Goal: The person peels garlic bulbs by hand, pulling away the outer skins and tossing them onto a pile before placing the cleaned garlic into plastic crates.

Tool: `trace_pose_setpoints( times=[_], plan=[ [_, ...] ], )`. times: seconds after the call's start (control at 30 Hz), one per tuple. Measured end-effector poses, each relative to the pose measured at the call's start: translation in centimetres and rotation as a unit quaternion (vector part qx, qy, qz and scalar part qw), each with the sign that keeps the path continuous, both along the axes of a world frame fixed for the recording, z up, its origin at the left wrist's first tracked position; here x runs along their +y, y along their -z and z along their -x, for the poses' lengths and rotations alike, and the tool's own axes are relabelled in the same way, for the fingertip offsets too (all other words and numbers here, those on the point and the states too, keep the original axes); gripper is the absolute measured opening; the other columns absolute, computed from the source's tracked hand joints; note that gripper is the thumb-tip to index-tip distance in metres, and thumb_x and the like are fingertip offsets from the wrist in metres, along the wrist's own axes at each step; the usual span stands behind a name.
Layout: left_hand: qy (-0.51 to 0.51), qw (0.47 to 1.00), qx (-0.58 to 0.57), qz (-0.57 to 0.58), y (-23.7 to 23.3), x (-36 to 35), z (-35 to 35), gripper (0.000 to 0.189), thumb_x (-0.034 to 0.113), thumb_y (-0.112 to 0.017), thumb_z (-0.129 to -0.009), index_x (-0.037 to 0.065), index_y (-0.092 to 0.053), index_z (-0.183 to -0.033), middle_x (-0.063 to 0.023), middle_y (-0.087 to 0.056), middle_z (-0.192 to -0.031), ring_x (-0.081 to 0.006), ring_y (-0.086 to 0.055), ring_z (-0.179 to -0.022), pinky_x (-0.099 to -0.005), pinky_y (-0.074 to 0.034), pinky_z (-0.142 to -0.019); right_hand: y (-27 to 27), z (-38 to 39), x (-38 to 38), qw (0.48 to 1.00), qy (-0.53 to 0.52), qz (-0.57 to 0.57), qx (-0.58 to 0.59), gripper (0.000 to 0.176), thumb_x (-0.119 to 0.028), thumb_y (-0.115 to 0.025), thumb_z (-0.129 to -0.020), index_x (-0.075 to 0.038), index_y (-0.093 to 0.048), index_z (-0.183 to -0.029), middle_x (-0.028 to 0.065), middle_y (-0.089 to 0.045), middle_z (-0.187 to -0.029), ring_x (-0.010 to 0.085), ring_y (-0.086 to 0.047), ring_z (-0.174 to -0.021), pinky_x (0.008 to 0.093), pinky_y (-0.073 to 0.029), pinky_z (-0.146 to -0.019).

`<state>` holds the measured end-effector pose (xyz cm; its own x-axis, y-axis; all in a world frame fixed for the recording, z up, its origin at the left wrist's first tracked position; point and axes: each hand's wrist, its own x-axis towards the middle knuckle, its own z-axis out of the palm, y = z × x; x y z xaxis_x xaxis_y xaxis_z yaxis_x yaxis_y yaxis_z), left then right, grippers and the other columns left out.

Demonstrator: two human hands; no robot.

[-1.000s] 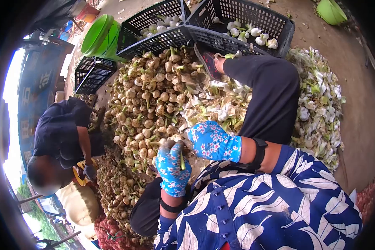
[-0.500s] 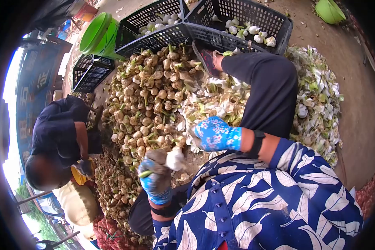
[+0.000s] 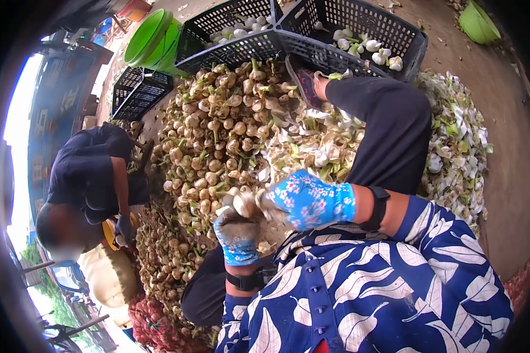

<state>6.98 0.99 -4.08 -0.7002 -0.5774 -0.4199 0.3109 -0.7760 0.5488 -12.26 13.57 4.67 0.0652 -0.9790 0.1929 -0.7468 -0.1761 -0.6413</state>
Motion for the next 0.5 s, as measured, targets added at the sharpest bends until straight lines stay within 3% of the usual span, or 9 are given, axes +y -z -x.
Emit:
trace_pose_setpoints(
  times=[0.07, 0.1, 0.13, 0.2, 0.23, 0.27, 0.33, 0.47, 0.5],
  plan=[
    [0.038, 0.885, -0.252, 0.389, -1.2, -1.0, 1.1, 0.030, 0.006, -0.058, -0.078, 0.000, -0.058, -0.107, -0.0045, -0.064, -0.100, -0.0156, -0.062, -0.088, -0.0234, -0.048, -0.078, -1.4, -0.1, 1.0, 0.906, -0.151, -0.128, -0.374, 0.011, -0.009, -0.057, -0.079, -0.001, -0.062, -0.084, 0.0133, -0.061, -0.077, 0.0258, -0.061, -0.076, 0.0353, -0.047, -0.068],
    [-0.016, 0.927, -0.217, 0.305, -1.5, -1.0, 1.1, 0.029, 0.004, -0.058, -0.078, -0.001, -0.058, -0.106, -0.0063, -0.064, -0.101, -0.0162, -0.062, -0.089, -0.0260, -0.048, -0.078, -1.2, 0.2, 1.2, 0.855, -0.239, -0.202, -0.413, 0.014, -0.010, -0.057, -0.083, 0.000, -0.062, -0.090, 0.0144, -0.063, -0.084, 0.0241, -0.062, -0.081, 0.0325, -0.047, -0.071],
    [-0.017, 0.926, -0.218, 0.307, -1.8, -1.0, 1.1, 0.029, 0.004, -0.058, -0.078, -0.001, -0.058, -0.106, -0.0063, -0.064, -0.101, -0.0162, -0.062, -0.089, -0.0260, -0.048, -0.078, -1.2, 0.1, 1.6, 0.870, -0.208, -0.156, -0.419, 0.023, -0.023, -0.056, -0.083, -0.002, -0.060, -0.091, 0.0147, -0.061, -0.082, 0.0258, -0.061, -0.079, 0.0350, -0.046, -0.069],
    [-0.012, 0.912, -0.232, 0.337, -2.1, -0.6, 1.0, 0.029, 0.003, -0.058, -0.077, -0.002, -0.058, -0.106, -0.0078, -0.065, -0.100, -0.0177, -0.062, -0.088, -0.0271, -0.049, -0.079, -1.2, 0.6, 0.7, 0.954, -0.012, -0.172, -0.246, 0.028, -0.026, -0.056, -0.082, -0.002, -0.061, -0.095, 0.0161, -0.063, -0.086, 0.0285, -0.062, -0.081, 0.0361, -0.047, -0.070],
    [-0.020, 0.962, -0.173, 0.211, -1.7, -0.7, 0.7, 0.028, 0.000, -0.058, -0.077, -0.001, -0.059, -0.105, -0.0098, -0.064, -0.101, -0.0189, -0.062, -0.089, -0.0294, -0.049, -0.079, -0.2, 0.5, -0.2, 0.958, 0.085, -0.225, -0.158, 0.033, -0.030, -0.056, -0.082, -0.003, -0.060, -0.101, 0.0169, -0.063, -0.090, 0.0324, -0.061, -0.083, 0.0388, -0.048, -0.070],
    [-0.018, 0.962, -0.170, 0.211, -1.8, -0.7, 1.0, 0.028, 0.000, -0.058, -0.077, -0.001, -0.059, -0.105, -0.0098, -0.064, -0.101, -0.0189, -0.062, -0.089, -0.0294, -0.049, -0.079, 1.0, 0.5, -0.7, 0.966, 0.108, -0.145, -0.186, 0.037, -0.032, -0.056, -0.082, -0.003, -0.058, -0.105, 0.0190, -0.062, -0.091, 0.0347, -0.060, -0.084, 0.0414, -0.047, -0.071],
    [-0.010, 0.991, 0.096, -0.097, -2.1, -0.4, 1.3, 0.026, 0.004, -0.054, -0.080, 0.001, -0.057, -0.106, -0.0113, -0.062, -0.106, -0.0212, -0.060, -0.095, -0.0339, -0.049, -0.083, 1.8, -0.1, -1.8, 0.977, 0.094, -0.106, -0.161, 0.038, -0.032, -0.055, -0.082, -0.004, -0.057, -0.108, 0.0207, -0.061, -0.091, 0.0358, -0.060, -0.085, 0.0434, -0.047, -0.073],
    [0.005, 0.985, -0.081, 0.150, -0.6, 0.4, 1.3, 0.031, 0.016, -0.043, -0.085, 0.000, -0.052, -0.111, -0.0126, -0.058, -0.113, -0.0244, -0.055, -0.103, -0.0393, -0.046, -0.087, 2.4, -0.6, -2.6, 0.946, 0.111, -0.144, -0.268, 0.031, -0.024, -0.058, -0.081, -0.002, -0.061, -0.102, 0.0211, -0.061, -0.085, 0.0349, -0.060, -0.080, 0.0421, -0.047, -0.072],
    [-0.055, 0.995, 0.052, -0.062, -2.0, 0.8, 1.6, 0.028, 0.012, -0.049, -0.083, 0.000, -0.054, -0.108, -0.0117, -0.060, -0.108, -0.0233, -0.058, -0.097, -0.0359, -0.048, -0.083, 1.9, -0.5, -2.3, 0.895, 0.123, -0.195, -0.381, 0.025, -0.021, -0.058, -0.081, -0.001, -0.063, -0.094, 0.0174, -0.063, -0.079, 0.0269, -0.062, -0.073, 0.0350, -0.048, -0.064]
  ],
)
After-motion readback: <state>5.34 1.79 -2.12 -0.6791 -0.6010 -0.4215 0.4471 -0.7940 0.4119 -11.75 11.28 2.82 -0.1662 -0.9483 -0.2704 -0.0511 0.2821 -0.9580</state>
